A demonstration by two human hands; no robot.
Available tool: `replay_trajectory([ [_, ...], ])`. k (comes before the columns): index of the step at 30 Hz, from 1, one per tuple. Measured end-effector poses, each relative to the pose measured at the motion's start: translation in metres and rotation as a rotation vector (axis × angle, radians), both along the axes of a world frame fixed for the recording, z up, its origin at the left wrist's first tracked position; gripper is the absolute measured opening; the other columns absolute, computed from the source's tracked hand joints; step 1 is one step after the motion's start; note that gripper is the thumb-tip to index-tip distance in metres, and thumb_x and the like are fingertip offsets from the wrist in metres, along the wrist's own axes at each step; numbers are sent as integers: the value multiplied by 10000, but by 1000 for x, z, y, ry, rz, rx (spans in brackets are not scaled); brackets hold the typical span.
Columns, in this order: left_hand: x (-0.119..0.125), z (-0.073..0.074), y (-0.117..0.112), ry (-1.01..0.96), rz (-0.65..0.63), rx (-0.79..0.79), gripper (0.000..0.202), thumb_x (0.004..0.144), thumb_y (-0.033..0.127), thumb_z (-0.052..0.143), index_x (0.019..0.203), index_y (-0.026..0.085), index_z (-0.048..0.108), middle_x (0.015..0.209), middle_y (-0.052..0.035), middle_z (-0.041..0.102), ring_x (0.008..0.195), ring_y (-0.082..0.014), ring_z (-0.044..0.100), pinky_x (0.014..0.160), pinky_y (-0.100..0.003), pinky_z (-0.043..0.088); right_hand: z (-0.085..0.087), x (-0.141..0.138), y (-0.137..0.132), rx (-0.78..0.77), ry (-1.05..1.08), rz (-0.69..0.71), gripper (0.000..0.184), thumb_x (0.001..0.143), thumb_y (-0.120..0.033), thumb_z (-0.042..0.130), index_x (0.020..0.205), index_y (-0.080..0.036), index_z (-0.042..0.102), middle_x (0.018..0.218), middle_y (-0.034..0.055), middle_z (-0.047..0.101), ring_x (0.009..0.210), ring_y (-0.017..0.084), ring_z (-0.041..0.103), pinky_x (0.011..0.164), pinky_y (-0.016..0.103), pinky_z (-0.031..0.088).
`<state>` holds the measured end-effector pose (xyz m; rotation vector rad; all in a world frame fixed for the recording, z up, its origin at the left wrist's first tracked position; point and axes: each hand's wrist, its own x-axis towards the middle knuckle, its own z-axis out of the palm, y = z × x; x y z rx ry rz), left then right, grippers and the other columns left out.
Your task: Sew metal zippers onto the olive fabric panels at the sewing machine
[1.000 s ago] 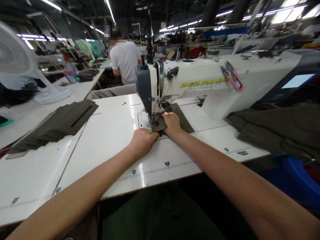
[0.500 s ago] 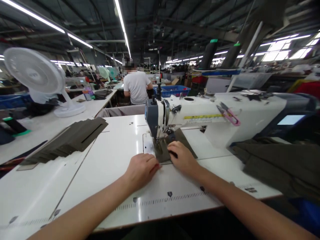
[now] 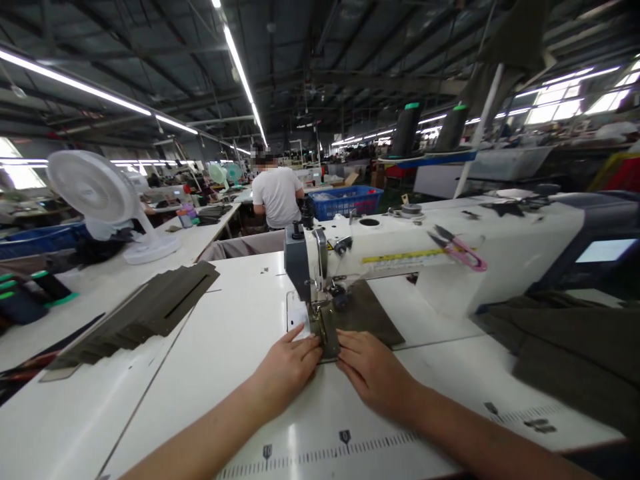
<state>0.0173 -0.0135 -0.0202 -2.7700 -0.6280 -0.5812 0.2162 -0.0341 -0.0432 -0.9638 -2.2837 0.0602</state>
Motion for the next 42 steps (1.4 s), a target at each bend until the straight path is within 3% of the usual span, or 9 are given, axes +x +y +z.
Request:
replay_trajectory([
  [4, 3, -2, 2, 27, 29, 26, 275, 898, 97, 317, 913, 116, 591, 967, -103, 660, 901, -161, 628, 998, -439, 379, 1, 0, 0, -17, 5, 12, 275, 838, -114, 431, 1043, -162, 608, 1076, 103, 622, 1081, 205, 516, 883, 371, 419],
  [14, 7, 4, 9, 43, 49, 12, 327, 908, 96, 270, 928, 122, 595, 926, -94, 652, 911, -164, 609, 964, -416, 415, 4, 0, 10, -46, -17, -10, 204, 819, -121, 467, 950, -157, 620, 1048, 92, 630, 1078, 207, 515, 880, 356, 412],
  [24, 8, -2, 37, -26, -4, 42, 259, 884, 114, 315, 892, 104, 574, 778, -89, 601, 707, -179, 572, 742, -357, 508, 6, -1, 33, -92, 18, 25, 187, 815, -113, 465, 918, -168, 611, 1042, 82, 623, 1049, 207, 516, 850, 344, 410],
  [28, 8, -3, 42, -51, 43, 5, 207, 881, 119, 357, 882, 111, 564, 764, -73, 574, 701, -182, 558, 687, -325, 502, 6, 1, 38, -98, 27, 27, 158, 819, -124, 452, 833, -164, 603, 991, 90, 626, 1007, 217, 529, 827, 354, 428],
  [32, 4, -5, 40, -58, 85, -53, 198, 886, 154, 376, 957, 127, 559, 844, -84, 573, 792, -201, 561, 726, -336, 503, 5, 2, 37, 58, 94, -60, 197, 859, -171, 437, 808, -162, 627, 878, 79, 644, 840, 190, 580, 777, 335, 472],
  [35, 3, -7, 37, -47, 105, -50, 224, 884, 152, 365, 997, 127, 557, 862, -89, 569, 825, -209, 559, 759, -350, 503, 3, -2, 37, 179, 94, -88, 230, 881, -177, 417, 956, -113, 625, 945, 112, 652, 911, 208, 586, 858, 365, 471],
  [37, 4, -8, 36, -35, 121, -35, 216, 876, 135, 373, 968, 118, 568, 841, -89, 565, 809, -208, 561, 744, -349, 507, 1, -6, 40, 141, 28, -56, 252, 879, -139, 399, 1008, -90, 611, 1008, 129, 645, 961, 213, 589, 873, 357, 480],
  [42, 7, -9, 40, -30, 145, -36, 173, 872, 133, 415, 879, 115, 586, 774, -75, 554, 760, -197, 554, 705, -327, 512, -3, -11, 51, 86, -44, -33, 227, 860, -94, 414, 938, -85, 628, 1006, 144, 651, 902, 224, 630, 805, 339, 524],
])
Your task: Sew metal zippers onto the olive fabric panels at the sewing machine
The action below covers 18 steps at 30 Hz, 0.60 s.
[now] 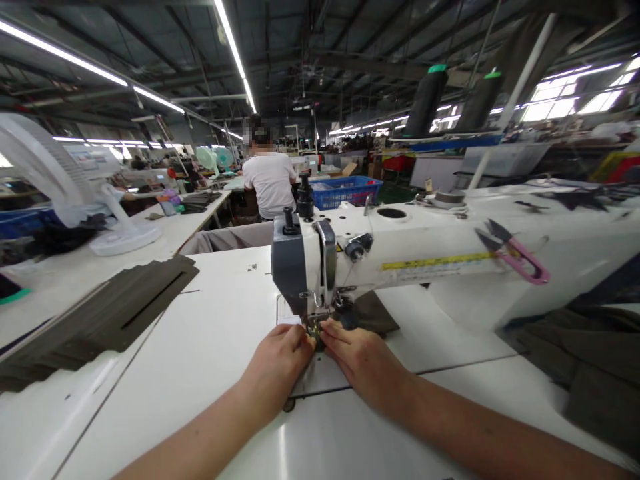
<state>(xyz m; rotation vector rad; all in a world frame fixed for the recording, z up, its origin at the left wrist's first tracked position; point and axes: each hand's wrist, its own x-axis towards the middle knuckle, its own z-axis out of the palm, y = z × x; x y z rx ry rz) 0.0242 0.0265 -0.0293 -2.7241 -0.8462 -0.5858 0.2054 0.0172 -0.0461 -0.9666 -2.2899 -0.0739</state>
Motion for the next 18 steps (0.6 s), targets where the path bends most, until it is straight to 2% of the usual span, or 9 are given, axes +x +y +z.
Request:
replay_trajectory([
  [10, -2, -3, 7, -12, 24, -18, 126, 847, 118, 487, 873, 114, 610, 787, -81, 586, 762, -204, 562, 688, -325, 514, 3, -1, 5, 40, 55, 24, 220, 851, -74, 416, 887, -83, 633, 950, 145, 667, 862, 239, 642, 755, 342, 536],
  [18, -5, -6, 8, -47, 15, -100, 127, 836, 100, 492, 884, 128, 606, 807, -72, 588, 777, -197, 562, 721, -324, 510, 3, -1, 5, -16, 70, 17, 223, 858, -89, 398, 825, -137, 613, 846, 90, 674, 848, 209, 642, 799, 319, 514],
])
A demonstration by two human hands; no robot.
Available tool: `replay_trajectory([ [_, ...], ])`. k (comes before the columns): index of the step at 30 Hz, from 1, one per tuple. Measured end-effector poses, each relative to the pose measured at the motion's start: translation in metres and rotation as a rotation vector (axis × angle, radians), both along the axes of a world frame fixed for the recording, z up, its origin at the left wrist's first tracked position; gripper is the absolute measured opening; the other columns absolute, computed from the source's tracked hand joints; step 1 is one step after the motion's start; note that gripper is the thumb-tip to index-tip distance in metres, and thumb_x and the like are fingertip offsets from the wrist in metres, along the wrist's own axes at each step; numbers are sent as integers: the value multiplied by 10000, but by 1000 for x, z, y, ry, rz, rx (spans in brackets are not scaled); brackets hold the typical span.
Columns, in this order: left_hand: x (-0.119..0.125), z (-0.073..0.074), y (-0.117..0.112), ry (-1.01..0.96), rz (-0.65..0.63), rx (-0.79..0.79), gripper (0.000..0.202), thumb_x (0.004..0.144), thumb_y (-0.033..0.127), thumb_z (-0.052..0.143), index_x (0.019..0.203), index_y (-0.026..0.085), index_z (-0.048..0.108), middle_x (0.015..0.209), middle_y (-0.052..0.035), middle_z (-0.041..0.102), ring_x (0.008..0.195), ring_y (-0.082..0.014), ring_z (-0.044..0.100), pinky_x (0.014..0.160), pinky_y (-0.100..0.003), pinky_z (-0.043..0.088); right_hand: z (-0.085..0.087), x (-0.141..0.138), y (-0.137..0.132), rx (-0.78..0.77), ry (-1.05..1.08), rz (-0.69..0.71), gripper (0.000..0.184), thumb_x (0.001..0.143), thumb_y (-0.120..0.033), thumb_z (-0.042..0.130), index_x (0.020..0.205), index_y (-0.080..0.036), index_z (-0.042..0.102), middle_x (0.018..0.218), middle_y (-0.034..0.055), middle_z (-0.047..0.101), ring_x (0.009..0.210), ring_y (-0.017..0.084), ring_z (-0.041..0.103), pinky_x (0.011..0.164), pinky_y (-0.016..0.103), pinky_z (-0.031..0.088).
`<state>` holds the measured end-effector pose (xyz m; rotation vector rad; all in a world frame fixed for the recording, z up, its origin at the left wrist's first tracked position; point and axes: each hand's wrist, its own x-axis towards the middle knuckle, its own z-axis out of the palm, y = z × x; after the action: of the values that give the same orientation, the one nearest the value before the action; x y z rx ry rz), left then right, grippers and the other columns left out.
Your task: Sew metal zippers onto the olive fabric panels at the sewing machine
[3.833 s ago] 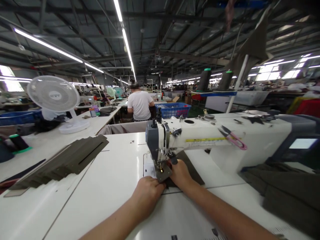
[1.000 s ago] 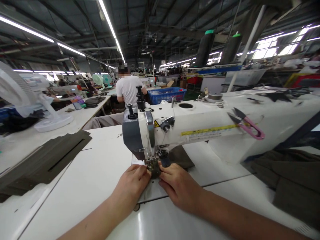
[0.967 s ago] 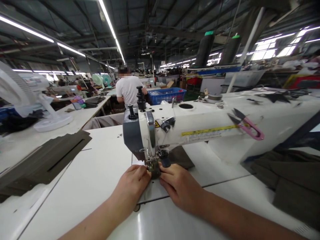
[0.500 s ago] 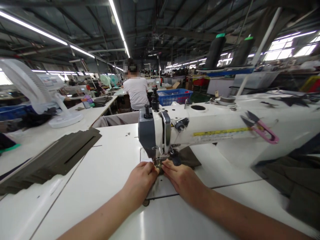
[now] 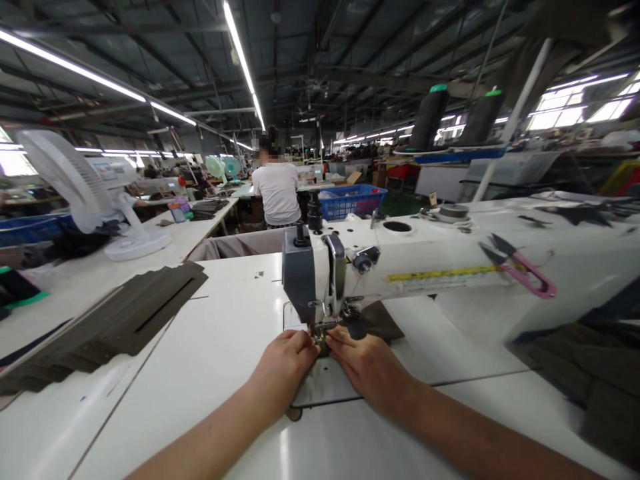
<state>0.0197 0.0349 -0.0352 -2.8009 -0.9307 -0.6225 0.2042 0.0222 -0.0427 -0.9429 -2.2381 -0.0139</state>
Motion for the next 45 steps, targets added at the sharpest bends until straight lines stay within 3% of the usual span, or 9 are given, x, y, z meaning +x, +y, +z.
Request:
replay_trajectory([
  [16, 0, -3, 5, 16, 20, 2, 125, 835, 104, 502, 892, 140, 606, 815, -63, 600, 769, -192, 563, 722, -315, 503, -4, 1, 4, -63, -17, -3, 261, 879, -120, 358, 880, -136, 618, 944, 102, 659, 876, 186, 616, 802, 285, 478],
  [20, -3, -1, 5, 12, 62, -18, 119, 832, 110, 513, 893, 158, 603, 838, -58, 596, 763, -184, 570, 714, -316, 504, 0, 17, 9, -57, -131, -78, 178, 826, -166, 466, 951, -140, 590, 994, 96, 627, 927, 196, 569, 841, 302, 437],
  [25, 2, 11, -26, -73, 26, -26, 189, 860, 178, 473, 1025, 149, 560, 984, -101, 593, 862, -210, 574, 772, -370, 501, 8, 46, -5, 36, -421, -462, 90, 729, -93, 495, 730, -104, 584, 766, 145, 591, 766, 277, 543, 702, 407, 419],
  [29, 26, 22, -61, -57, -108, -93, 476, 834, 242, 528, 1269, 111, 388, 1240, -166, 499, 1174, -276, 436, 975, -481, 372, 7, 39, -59, 18, -341, -301, 172, 758, -52, 418, 725, -146, 558, 651, 73, 573, 598, 201, 540, 573, 312, 410],
  [33, 41, 22, -65, -87, -219, -331, 321, 820, 129, 483, 1135, 142, 544, 1171, -102, 590, 1113, -205, 524, 968, -366, 407, 11, 26, -114, -225, 25, -120, 208, 844, -136, 331, 839, -166, 537, 719, 60, 610, 628, 175, 590, 571, 280, 429],
  [36, 39, 18, -60, -323, -84, -539, 254, 813, 149, 485, 1023, 185, 622, 1042, -50, 663, 966, -181, 612, 863, -306, 474, 17, 21, -129, -789, 313, -75, 188, 855, -304, 395, 751, -191, 505, 635, 29, 600, 547, 165, 594, 475, 252, 423],
  [39, 39, 18, -63, -645, 105, -746, 199, 846, 256, 477, 864, 163, 652, 841, -26, 689, 789, -172, 629, 741, -281, 495, 20, 2, -117, -1372, 786, 52, 354, 799, -520, 459, 863, -174, 505, 759, 63, 631, 603, 180, 632, 428, 236, 450],
  [42, 44, 22, -68, -921, 161, -954, 318, 855, 400, 468, 770, 130, 613, 677, -14, 631, 639, -149, 582, 606, -251, 476, 18, -24, -93, -1460, 1206, 153, 510, 786, -616, 421, 935, -136, 506, 824, 88, 618, 705, 185, 640, 574, 296, 519],
  [45, 40, 29, -64, -1092, 72, -1175, 429, 825, 523, 473, 886, 119, 604, 606, -8, 590, 558, -136, 554, 552, -249, 463, 15, -32, -68, -1268, 1024, 97, 442, 851, -529, 404, 897, -107, 528, 712, 54, 596, 553, 138, 593, 546, 297, 512],
])
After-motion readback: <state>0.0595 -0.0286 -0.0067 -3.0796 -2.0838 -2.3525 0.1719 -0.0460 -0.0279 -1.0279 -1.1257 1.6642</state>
